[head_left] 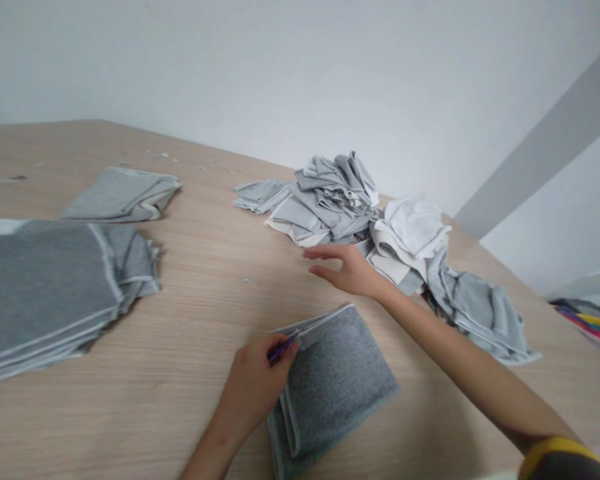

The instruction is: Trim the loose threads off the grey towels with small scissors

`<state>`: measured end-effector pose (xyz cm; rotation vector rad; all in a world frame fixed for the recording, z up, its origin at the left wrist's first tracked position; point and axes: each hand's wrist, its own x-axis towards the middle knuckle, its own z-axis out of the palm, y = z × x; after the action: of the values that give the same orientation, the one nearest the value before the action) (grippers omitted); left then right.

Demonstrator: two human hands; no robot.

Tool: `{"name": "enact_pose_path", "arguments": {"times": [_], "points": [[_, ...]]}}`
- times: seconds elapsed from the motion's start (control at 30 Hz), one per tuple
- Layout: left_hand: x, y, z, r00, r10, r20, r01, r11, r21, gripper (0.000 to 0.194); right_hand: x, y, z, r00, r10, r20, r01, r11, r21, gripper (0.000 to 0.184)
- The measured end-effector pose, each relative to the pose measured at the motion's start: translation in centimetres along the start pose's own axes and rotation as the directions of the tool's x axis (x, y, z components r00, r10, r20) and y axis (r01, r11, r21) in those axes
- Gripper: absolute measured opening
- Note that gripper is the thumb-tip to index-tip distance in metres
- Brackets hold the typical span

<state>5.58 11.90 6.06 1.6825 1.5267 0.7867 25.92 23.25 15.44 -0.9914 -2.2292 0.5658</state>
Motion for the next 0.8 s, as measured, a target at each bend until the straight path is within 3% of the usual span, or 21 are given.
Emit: {"name": "enact_pose_path", "arguments": {"times": [0.03,0.17,0.27,0.4,0.5,0.63,0.8], "points": [[0.0,0.0,0.0,1.000,0.004,-0.006,-0.004,1.000,0.011,0.036,-1.4,0.1,-0.7,0.996,0.065,-0.054,-0.067,0.997,-0.033,0.019],[-0.2,0.1,-0.1,0.998,-0.004,-0.058,0.010,0.995,0.104,0.038,-8.4,1.3,-1.9,0.917,0.308,-0.253,-0.341,0.935,-0.098,0.034],[-0.6,0.3,-0.2,0.993,-0.036,-0.109,0.062,0.968,0.244,0.038,-13.8,2.1,-0.6,0.832,0.422,-0.361,-0.473,0.879,-0.061,0.021],[-1.2,0.6,-0.2,0.986,-0.071,-0.153,0.132,0.891,0.434,0.042,-18.4,1.5,2.5,0.744,0.567,-0.354,-0.578,0.811,0.086,0.052],[-1.3,0.7,-0.3,0.987,-0.083,-0.141,0.145,0.847,0.512,0.045,-19.0,0.3,4.2,0.732,0.607,-0.310,-0.609,0.786,0.102,0.052],[-1.8,0.1,-0.6,0.988,-0.091,-0.127,0.147,0.815,0.561,0.053,-17.6,-0.8,5.0,0.735,0.624,-0.265,-0.608,0.780,0.151,0.035],[-3.5,-2.9,-0.7,0.992,-0.079,-0.095,0.107,0.932,0.346,0.051,-16.8,-0.9,4.6,0.738,0.640,-0.216,-0.587,0.766,0.262,0.023]]}}
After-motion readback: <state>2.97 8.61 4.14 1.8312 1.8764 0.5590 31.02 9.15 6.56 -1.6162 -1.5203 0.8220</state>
